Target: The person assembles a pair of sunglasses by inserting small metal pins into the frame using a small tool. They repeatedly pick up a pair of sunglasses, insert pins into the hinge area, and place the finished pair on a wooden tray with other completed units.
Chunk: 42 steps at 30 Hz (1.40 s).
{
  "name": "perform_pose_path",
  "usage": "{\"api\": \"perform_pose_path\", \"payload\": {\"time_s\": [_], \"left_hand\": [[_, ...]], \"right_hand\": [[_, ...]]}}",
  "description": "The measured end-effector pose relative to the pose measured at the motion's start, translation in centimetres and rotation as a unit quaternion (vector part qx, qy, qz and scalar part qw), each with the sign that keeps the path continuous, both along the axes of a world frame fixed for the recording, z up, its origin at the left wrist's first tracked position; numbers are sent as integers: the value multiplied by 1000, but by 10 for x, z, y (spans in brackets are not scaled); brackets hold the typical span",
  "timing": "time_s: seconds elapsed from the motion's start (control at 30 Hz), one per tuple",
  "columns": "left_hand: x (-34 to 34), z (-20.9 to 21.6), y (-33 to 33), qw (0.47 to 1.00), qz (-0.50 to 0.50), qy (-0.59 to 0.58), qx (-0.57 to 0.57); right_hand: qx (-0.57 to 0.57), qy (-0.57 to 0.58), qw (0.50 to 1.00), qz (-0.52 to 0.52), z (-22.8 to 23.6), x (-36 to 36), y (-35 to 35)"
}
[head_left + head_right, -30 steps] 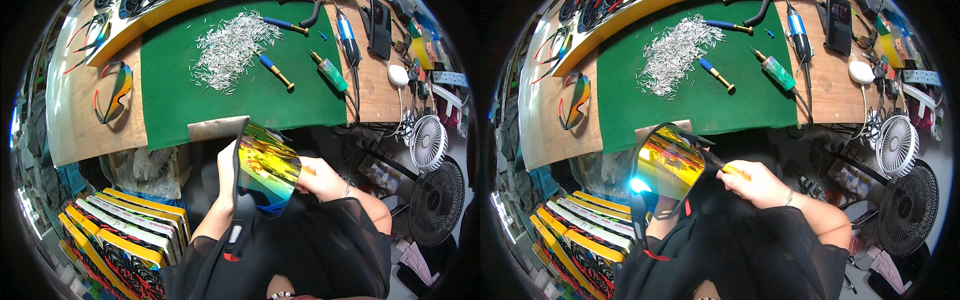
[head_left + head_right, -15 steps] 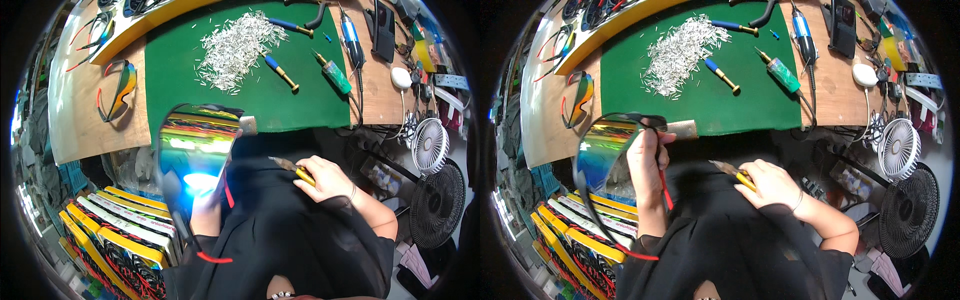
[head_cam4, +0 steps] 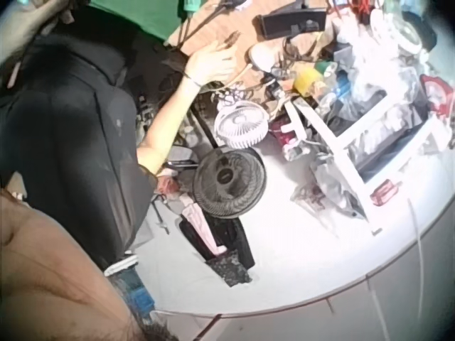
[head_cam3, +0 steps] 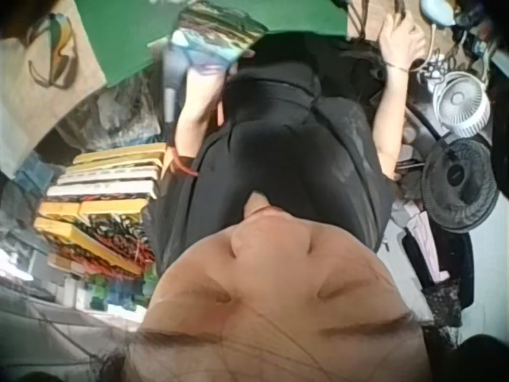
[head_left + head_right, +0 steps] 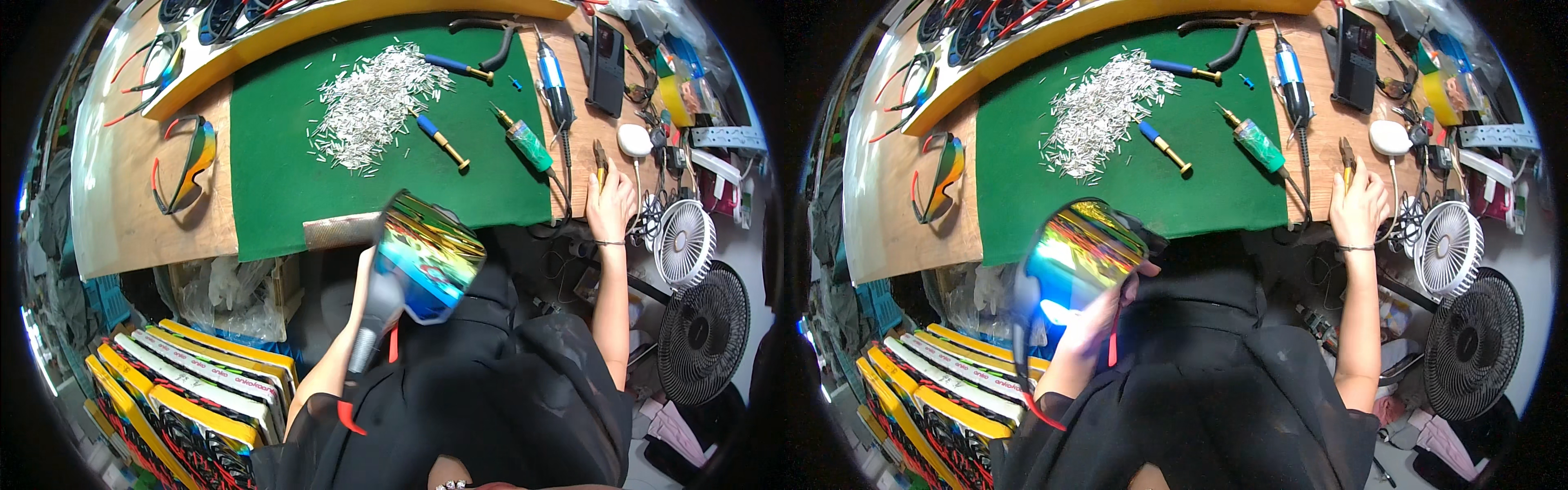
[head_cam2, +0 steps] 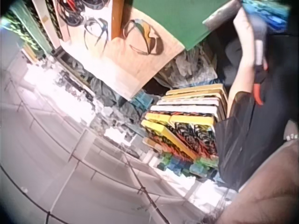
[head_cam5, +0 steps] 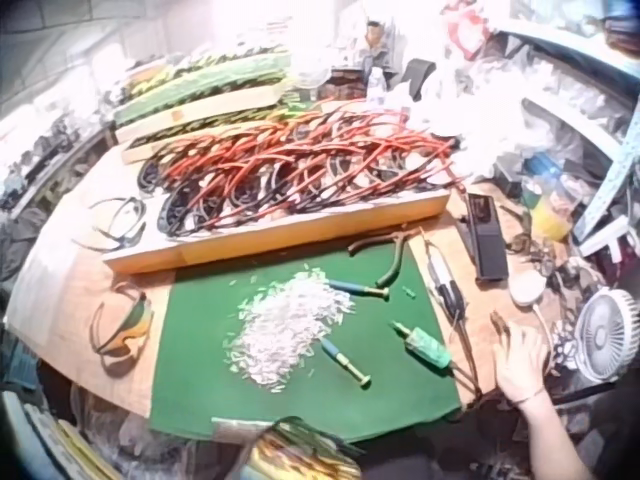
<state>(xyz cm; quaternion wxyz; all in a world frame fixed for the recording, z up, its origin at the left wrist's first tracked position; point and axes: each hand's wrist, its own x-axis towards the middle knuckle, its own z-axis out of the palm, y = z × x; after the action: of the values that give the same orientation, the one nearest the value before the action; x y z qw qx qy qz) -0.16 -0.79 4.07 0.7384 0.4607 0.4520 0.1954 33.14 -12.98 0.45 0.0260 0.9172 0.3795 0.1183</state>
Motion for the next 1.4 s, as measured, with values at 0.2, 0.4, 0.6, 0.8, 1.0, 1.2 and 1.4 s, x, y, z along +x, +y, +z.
{"api": "perform_pose_path", "payload": {"time_s": [0.2, 0.4, 0.6, 0.8, 1.0, 1.2, 1.4], "left_hand": [[-3, -8, -6, 994, 50, -23, -99], [8, -2, -8, 997, -42, -52, -47], [-11, 5, -7, 974, -21, -92, -204], [-7, 1, -13, 978, 13, -103, -179], [-8, -13, -16, 966, 28, -118, -230], [-4, -12, -16, 967, 50, -95, -231], [0, -2, -7, 981, -22, -40, -191]], "right_hand": [[169, 163, 941, 243, 93, -79, 27], [179, 472, 747, 432, 65, -155, 77], [216, 552, 712, 377, 61, -161, 88], [155, 583, 740, 296, 65, -161, 91], [219, 498, 741, 394, 49, -162, 88], [258, 459, 732, 433, 37, -162, 89], [218, 486, 747, 398, 35, -163, 90]]}}
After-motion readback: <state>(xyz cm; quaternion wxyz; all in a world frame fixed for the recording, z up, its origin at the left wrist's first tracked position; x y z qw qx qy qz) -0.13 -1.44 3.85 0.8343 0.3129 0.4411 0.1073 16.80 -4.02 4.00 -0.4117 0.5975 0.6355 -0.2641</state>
